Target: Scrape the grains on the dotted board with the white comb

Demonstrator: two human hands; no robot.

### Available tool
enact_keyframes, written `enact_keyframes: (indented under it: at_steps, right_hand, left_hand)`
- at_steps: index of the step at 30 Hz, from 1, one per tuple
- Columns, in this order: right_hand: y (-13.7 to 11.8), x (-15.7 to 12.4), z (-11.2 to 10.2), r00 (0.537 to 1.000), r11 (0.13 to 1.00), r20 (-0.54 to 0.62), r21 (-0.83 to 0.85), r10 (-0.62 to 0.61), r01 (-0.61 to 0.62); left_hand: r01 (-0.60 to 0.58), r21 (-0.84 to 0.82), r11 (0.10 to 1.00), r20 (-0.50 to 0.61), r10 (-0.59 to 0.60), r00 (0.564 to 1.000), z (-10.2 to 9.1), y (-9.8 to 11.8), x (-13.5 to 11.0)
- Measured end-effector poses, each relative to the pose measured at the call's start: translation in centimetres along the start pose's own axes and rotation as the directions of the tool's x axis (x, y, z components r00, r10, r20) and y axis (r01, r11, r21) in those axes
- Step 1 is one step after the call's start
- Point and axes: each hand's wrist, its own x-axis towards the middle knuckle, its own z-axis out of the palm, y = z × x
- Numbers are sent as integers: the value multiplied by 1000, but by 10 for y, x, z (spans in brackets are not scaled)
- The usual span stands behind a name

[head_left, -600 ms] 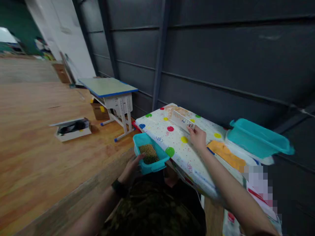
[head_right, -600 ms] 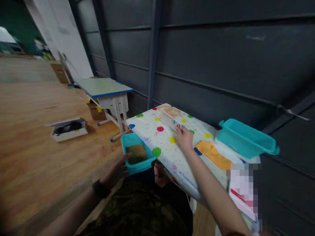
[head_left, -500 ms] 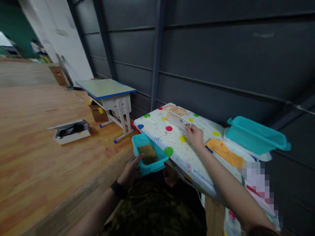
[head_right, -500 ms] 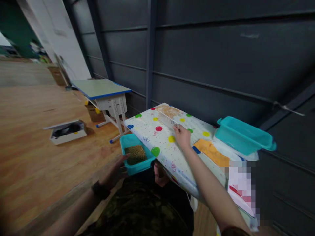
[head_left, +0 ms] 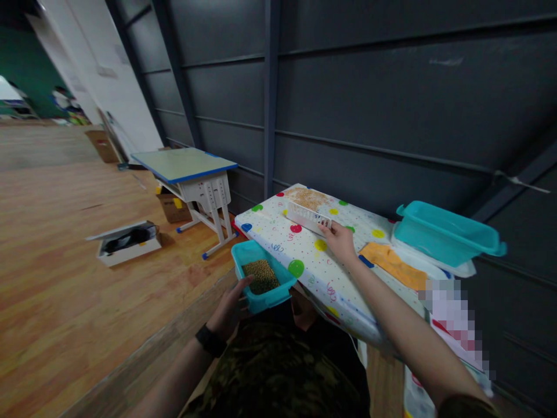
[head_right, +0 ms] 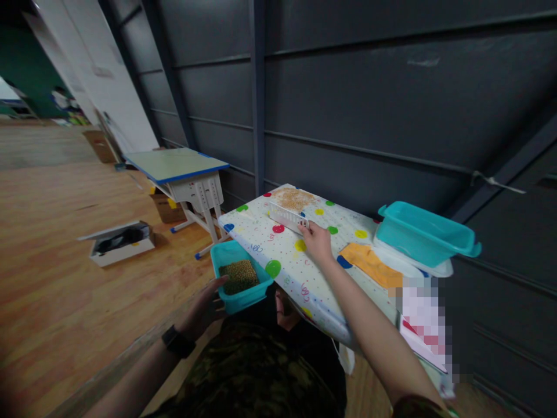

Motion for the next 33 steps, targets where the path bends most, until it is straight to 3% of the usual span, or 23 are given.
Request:
enact_keyframes:
  at_steps: [18, 25, 33]
  right_hand:
    - [-19, -15, 6, 998, 993, 0, -106, -59, 58]
    - [-32, -20, -17, 997, 969, -26, -238, -69, 61]
    - [-41, -61, -39, 992, 960, 23, -252, -120, 122]
  left_hand:
    - [-18, 5, 1000, 25, 18, 1000, 1, -3, -4]
    - [-9, -27, 1000, 45, 10, 999, 2, -8, -8]
    - [28, -33, 999, 69, -25, 997, 5, -8, -6]
